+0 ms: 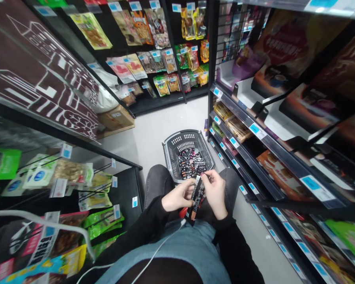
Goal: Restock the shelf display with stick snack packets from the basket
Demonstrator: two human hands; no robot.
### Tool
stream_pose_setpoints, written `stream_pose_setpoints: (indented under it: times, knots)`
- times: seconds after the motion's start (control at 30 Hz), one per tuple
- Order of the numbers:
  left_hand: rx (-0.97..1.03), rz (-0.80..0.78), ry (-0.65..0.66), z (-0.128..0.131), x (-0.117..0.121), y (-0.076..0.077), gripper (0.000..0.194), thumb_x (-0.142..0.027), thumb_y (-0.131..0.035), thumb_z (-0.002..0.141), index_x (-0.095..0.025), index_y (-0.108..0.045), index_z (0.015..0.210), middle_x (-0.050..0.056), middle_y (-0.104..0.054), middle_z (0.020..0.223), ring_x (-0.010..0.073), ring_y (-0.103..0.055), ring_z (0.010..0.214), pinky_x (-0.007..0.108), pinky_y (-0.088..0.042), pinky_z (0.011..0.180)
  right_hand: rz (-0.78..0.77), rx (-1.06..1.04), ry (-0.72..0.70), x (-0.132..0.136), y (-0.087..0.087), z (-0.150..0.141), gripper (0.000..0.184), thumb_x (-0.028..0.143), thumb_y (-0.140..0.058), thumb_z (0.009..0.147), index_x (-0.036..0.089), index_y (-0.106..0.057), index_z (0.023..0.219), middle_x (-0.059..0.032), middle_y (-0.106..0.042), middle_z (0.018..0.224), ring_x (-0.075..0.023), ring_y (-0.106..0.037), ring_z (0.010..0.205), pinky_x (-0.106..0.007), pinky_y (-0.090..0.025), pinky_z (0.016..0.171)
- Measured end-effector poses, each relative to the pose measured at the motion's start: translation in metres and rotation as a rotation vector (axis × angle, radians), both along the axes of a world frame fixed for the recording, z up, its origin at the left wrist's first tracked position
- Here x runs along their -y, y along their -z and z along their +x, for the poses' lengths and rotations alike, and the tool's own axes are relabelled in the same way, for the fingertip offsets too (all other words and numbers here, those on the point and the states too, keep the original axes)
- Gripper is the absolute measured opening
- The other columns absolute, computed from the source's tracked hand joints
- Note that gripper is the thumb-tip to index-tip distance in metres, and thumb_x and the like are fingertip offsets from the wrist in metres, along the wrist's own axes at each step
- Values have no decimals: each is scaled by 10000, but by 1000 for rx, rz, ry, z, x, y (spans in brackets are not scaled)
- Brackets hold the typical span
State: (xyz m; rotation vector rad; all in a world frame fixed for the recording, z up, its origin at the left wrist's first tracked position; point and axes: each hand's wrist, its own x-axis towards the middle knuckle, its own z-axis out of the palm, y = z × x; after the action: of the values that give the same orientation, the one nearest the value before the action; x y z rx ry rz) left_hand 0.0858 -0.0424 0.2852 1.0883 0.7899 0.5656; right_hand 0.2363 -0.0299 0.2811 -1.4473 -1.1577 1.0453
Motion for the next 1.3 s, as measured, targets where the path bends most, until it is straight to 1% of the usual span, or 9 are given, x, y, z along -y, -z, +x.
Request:
stream_pose_setpoints:
  times: [0.27, 0.43, 0.53, 0.67, 0.83, 1.0, 1.17, 1.23, 1.3]
  knots:
    - [-668, 805, -77, -1, 20, 21, 480, -120, -402, 832, -119, -338, 1309, 164, -477, 1305, 219, -457, 1205, 404, -379, 1008, 91, -63, 283, -12, 8, 20, 205, 347, -613, 714, 144, -581, 720, 18, -543, 625, -102, -485, 584, -230, -387, 590]
    - [-702, 1013, -82, -5, 20, 28, 413, -176, -361, 886, -94, -402, 1289, 169, -546, 1239, 200, -528, 1140, 360, -458, 940, 97, -222, 313, -14, 11, 27, 198, 327, -653, 687, 144, -583, 713, 30, -528, 632, -91, -473, 598, -227, -385, 608]
    - [-550, 846, -129, -7, 18, 19, 366, -233, -411, 883, -145, -504, 1226, 120, -606, 1175, 187, -575, 1077, 340, -471, 919, 94, -348, 337, -12, 12, 29, 202, 326, -671, 669, 155, -573, 712, 36, -530, 654, -87, -487, 609, -226, -395, 621]
    - [-286, 249, -234, -7, 14, 13, 445, -319, -642, 738, -117, -595, 1132, 124, -681, 1011, 220, -646, 919, 352, -501, 845, 50, -436, 328, -9, 15, 30, 209, 342, -654, 676, 168, -545, 717, 35, -536, 671, -98, -516, 609, -240, -422, 618]
    - [52, -213, 44, -13, 12, 21, 646, -231, -801, 523, -100, -601, 1123, 112, -690, 947, 195, -649, 827, 337, -496, 794, 37, -380, 309, -10, 22, 33, 222, 357, -643, 682, 164, -541, 721, 28, -535, 664, -108, -531, 618, -248, -438, 626]
    - [137, -308, 3, -15, 13, 25, 735, -104, -813, 445, -125, -585, 1143, 104, -678, 991, 163, -642, 829, 304, -484, 791, 22, -294, 310, -7, 21, 29, 265, 357, -638, 695, 160, -554, 852, 3, -565, 766, -119, -560, 709, -266, -459, 699]
    - [58, -294, -108, -11, 11, 15, 675, -71, -786, 454, -90, -608, 1105, 111, -694, 926, 176, -656, 783, 330, -489, 793, -25, -416, 19, 7, 13, 8, 858, 227, -756, 552, 253, -300, 1278, -67, -569, 1079, -174, -608, 890, -328, -497, 772]
    - [23, -269, -126, -10, 12, 12, 657, -54, -768, 462, -86, -610, 1099, 112, -694, 933, 184, -655, 799, 337, -489, 801, -41, -420, -10, 8, 14, 4, 846, 231, -764, 540, 244, -322, 1261, -64, -588, 1042, -178, -619, 855, -333, -508, 748]
    - [-5, -239, -119, -9, 15, 10, 654, -40, -742, 484, -91, -598, 1120, 106, -691, 956, 190, -649, 844, 337, -484, 820, -48, -382, 32, 5, 17, 6, 641, 273, -753, 562, 200, -451, 1123, -36, -618, 906, -168, -618, 774, -317, -510, 698]
